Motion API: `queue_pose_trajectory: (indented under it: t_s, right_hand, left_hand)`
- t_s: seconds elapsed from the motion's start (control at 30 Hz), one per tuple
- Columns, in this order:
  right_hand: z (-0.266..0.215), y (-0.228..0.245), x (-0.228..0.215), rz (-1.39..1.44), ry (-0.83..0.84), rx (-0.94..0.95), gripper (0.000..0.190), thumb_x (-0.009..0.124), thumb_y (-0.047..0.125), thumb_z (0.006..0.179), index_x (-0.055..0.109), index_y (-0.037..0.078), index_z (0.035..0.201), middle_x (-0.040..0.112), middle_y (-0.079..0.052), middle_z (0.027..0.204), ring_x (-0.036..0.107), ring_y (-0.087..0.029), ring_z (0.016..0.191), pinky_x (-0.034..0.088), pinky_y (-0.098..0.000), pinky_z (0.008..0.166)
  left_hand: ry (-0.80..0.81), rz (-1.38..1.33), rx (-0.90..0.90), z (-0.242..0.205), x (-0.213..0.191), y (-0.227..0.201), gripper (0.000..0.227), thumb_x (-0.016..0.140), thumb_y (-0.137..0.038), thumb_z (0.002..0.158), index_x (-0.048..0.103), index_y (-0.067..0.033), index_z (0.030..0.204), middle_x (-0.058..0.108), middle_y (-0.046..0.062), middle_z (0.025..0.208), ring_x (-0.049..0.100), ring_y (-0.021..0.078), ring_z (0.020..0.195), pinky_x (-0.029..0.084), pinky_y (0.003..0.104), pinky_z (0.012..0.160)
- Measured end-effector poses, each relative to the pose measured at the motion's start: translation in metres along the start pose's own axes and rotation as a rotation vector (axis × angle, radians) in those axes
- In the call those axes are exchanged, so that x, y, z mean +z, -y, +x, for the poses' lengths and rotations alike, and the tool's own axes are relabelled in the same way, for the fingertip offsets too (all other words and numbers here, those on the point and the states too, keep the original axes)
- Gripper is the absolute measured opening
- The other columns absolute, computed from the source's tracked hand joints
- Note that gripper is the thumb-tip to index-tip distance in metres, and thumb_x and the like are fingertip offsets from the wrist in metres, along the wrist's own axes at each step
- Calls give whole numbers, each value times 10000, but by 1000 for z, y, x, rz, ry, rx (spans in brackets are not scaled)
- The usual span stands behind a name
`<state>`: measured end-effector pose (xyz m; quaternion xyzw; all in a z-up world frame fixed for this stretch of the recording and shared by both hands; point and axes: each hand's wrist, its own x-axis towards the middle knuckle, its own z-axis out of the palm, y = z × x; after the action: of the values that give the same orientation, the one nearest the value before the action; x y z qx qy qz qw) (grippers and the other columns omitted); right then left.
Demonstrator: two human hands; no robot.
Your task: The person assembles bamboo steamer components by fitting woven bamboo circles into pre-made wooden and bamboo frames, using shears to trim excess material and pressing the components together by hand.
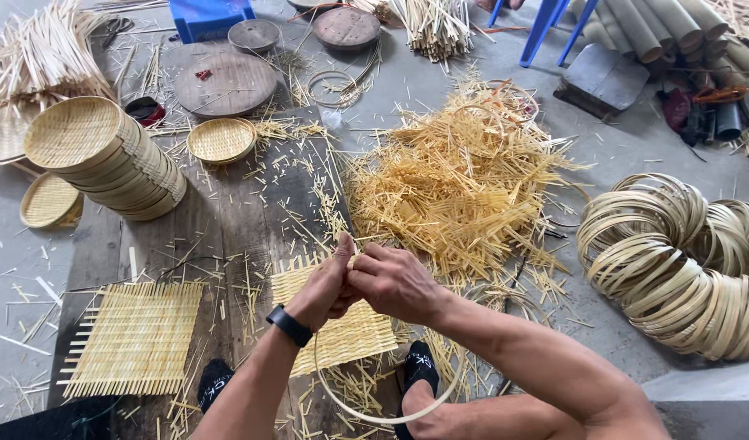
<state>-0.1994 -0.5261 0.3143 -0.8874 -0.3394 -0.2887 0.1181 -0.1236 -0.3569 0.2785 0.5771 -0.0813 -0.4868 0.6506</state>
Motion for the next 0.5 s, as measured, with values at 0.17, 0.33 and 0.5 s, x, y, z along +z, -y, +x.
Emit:
queue_pose_trajectory:
  t_s: [0.17,0.33,0.5]
  right_hand:
    - [-6,13,13,-52,23,45,66,711,82,831,671,46,869,596,-33,795,556,-168,756,520,-318,592]
    - [-6,-14,28,185,74,238,250,728,322,949,722,72,958,704,-61,904,648,-183,816,575,-304,675]
    - [-36,-53,3,1450,-300,1297,506,511,456,949,672,-1,1093,738,-139,918,722,-248,848,650,-363,751]
  left_hand:
    - [-211,-64,85,-6,10,20,743,299,-850,869,372,-178,561,344,-62,485,285,76,387,201,269,340]
    - [-216,-109,221,-3,-9,40,634,418,-752,883,558,-173,664,384,-57,503,305,78,392,243,274,342]
    - [-302,-673,803,-1,-69,56,474,609,-571,1024,624,-145,816,456,-60,608,396,57,499,343,241,467]
